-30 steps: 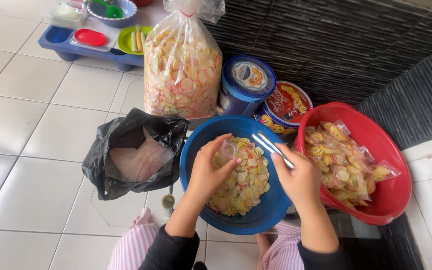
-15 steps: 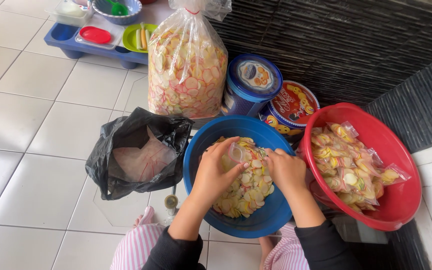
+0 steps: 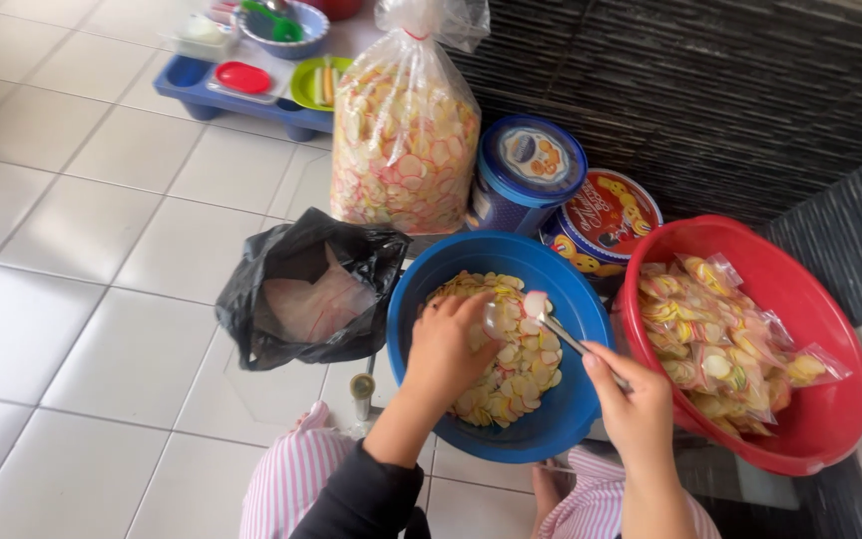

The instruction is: Packaging small crackers into individual plastic bags using a spoon

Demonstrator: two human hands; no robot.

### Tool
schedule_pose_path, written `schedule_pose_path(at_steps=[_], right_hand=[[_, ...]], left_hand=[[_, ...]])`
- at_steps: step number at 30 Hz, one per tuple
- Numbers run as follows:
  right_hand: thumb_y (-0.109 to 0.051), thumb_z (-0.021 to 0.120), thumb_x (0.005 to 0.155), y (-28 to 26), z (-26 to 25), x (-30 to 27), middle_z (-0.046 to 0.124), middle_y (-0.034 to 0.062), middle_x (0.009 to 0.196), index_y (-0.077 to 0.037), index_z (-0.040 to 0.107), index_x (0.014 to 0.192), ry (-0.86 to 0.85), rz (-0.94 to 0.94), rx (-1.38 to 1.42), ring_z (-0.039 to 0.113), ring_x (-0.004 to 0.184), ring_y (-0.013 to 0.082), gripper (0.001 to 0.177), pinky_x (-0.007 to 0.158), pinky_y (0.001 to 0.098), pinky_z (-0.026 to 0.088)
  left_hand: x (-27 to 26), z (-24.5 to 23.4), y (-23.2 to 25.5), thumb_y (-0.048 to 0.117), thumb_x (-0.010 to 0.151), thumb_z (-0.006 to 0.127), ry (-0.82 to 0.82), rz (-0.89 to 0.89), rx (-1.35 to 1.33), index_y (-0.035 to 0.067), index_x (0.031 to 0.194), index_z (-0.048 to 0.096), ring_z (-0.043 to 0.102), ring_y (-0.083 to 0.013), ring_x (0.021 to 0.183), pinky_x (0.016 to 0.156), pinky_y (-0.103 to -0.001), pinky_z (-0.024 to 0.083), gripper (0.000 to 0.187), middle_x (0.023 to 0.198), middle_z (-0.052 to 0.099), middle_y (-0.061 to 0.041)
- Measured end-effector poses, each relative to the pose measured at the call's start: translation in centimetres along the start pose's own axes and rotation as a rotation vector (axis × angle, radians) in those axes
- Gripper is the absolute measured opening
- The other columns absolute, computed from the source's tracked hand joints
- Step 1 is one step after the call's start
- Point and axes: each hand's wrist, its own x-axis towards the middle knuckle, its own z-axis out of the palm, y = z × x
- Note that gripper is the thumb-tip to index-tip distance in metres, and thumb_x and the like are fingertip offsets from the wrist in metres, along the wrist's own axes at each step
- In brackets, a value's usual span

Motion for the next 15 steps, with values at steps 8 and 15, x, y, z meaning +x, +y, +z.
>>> schedule_pose_path(at_steps=[8,15], right_hand=[[-0.025,0.071,0.091,3.3,-0.4,-7.6,0.082,0.0036,0.093,-0.011,0.082,0.108,0.047,-0.163,-0.102,0.074,0.08,0.0126,0.025,0.075,0.0283,0.054],[-0.021,0.07,0.092,0.9,-3.2,-12.0,0.081,0.0048,0.097,-0.011,0.08,0.111,0.036,-0.094,-0.046,0.074,0.054,0.0177,0.024,0.05,0.0273,0.06]], left_hand=[[-6.6,2.0,2.6,0.034,0.081,0.081,0.1,0.073,-0.157,0.015,0.137,0.06,0.061,-0.0358,0.112,0.093,-0.048,0.044,0.063,0.123,0.068,-0.014],[-11.9,2.8,6.6,0.028,0.08,0.082,0.11,0.022,-0.293,0.017,0.13,0.064,0.064,-0.0356,0.108,0.091,-0.045,0.046,0.055,0.123,0.069,-0.012]])
